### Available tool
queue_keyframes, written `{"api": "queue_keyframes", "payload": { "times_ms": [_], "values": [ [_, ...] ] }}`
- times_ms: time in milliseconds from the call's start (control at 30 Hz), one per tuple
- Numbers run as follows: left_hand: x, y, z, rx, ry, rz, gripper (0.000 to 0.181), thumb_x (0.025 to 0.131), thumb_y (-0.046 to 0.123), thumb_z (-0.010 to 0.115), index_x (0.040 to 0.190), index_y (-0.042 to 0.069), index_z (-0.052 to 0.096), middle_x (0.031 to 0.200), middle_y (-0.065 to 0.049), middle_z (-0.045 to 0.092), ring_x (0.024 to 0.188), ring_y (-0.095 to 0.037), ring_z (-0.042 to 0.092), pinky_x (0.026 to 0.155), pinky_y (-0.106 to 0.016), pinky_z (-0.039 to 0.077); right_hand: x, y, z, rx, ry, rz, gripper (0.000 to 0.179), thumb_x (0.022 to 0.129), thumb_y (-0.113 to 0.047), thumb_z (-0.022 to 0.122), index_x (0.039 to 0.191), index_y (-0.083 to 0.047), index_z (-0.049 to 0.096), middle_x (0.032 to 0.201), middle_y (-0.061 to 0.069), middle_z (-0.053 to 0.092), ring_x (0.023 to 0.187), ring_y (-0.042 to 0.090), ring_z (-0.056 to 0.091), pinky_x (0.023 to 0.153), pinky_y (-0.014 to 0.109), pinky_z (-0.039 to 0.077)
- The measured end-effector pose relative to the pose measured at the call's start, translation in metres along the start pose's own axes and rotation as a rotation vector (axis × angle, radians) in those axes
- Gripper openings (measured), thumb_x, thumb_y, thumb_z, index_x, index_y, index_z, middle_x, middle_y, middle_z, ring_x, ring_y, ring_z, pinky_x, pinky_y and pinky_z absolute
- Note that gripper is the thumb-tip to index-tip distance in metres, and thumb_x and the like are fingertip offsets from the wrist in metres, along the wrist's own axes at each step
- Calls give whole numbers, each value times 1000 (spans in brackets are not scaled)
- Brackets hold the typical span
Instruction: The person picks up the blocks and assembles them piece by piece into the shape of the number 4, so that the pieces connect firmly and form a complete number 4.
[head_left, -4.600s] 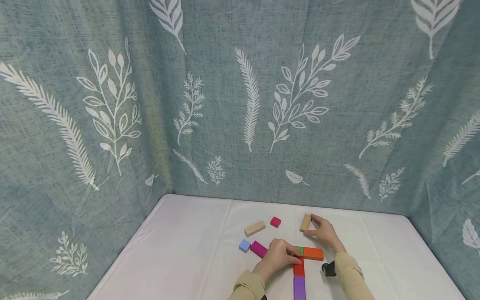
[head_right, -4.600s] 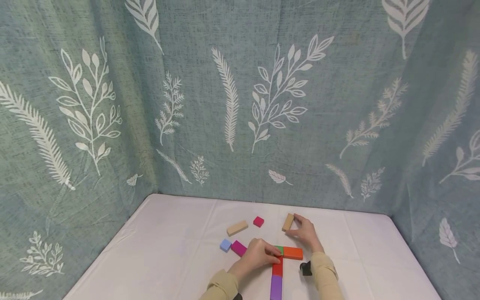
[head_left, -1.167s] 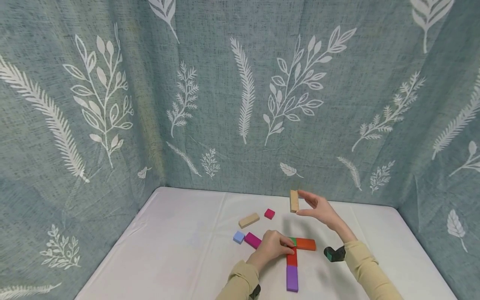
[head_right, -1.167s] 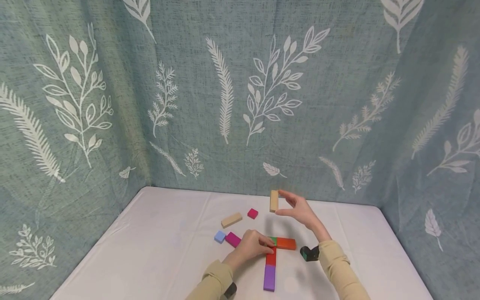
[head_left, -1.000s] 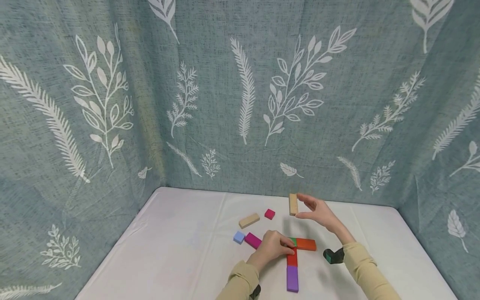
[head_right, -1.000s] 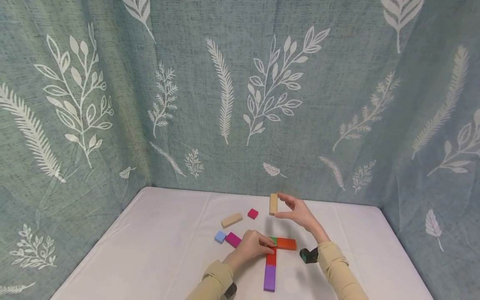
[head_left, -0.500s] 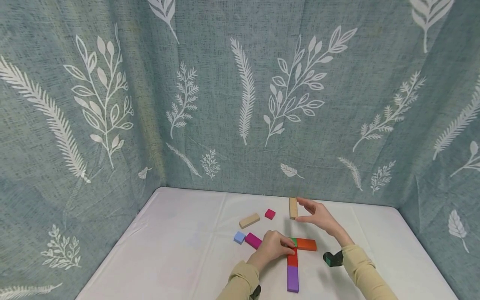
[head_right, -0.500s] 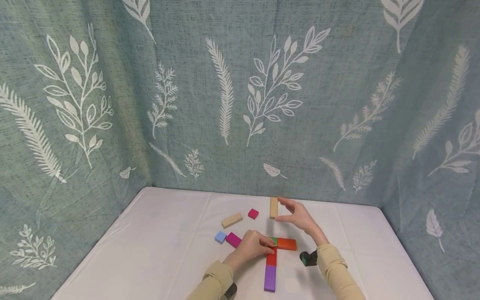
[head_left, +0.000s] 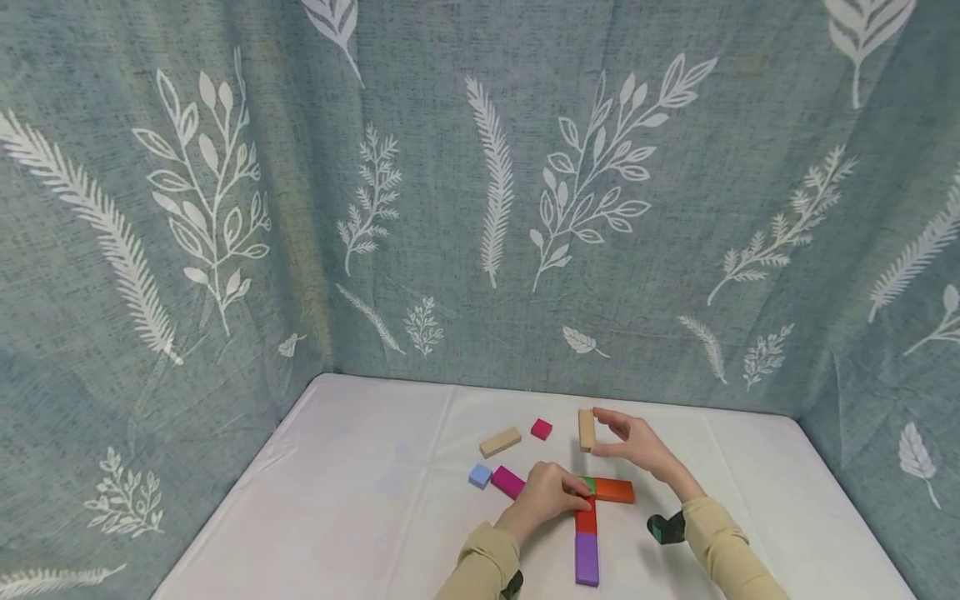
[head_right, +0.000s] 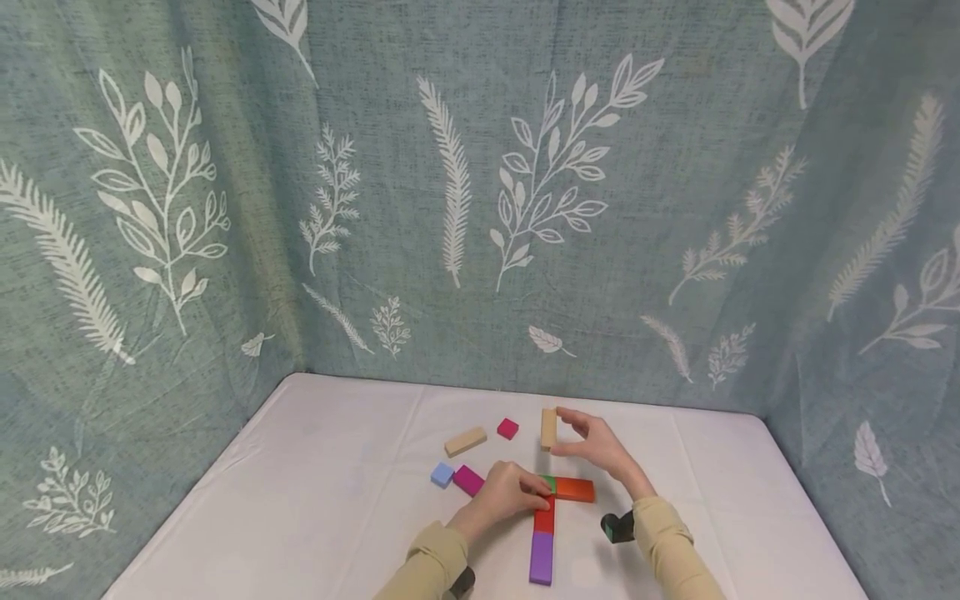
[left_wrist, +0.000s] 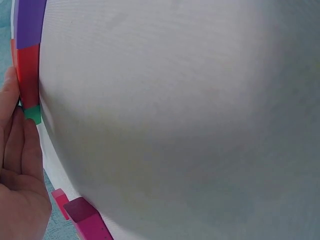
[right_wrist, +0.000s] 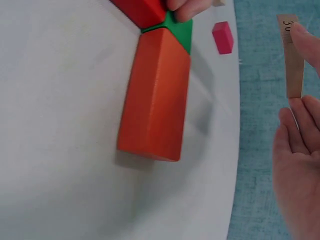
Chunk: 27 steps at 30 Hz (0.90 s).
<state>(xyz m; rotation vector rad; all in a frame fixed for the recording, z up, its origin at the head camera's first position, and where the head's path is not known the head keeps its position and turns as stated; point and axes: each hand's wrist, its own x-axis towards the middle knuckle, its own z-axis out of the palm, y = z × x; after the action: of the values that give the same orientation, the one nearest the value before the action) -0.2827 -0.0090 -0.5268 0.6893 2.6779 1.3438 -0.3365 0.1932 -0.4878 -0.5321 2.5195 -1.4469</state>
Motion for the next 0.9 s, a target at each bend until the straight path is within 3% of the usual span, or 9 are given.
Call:
{"api": "queue_keyframes", "payload": {
  "times_ms": [667,900],
  "values": [
    [-4,-2,-4,15,-15,0,13,73,19,81,85,14,79,84,5,75,87,-2,68,83,-18,50,-5,16,22,-69,36,45,72,80,-25,76,139,1,44,142,23,46,133,43,39,110,50,32],
    [-7,2,-6,37,-13,27,13,74,18,81,85,12,79,85,4,76,89,-2,68,85,-19,49,-6,19,29,-100,40,84,73,77,-27,78,137,0,46,141,21,48,133,41,41,109,48,35]
  ]
}}
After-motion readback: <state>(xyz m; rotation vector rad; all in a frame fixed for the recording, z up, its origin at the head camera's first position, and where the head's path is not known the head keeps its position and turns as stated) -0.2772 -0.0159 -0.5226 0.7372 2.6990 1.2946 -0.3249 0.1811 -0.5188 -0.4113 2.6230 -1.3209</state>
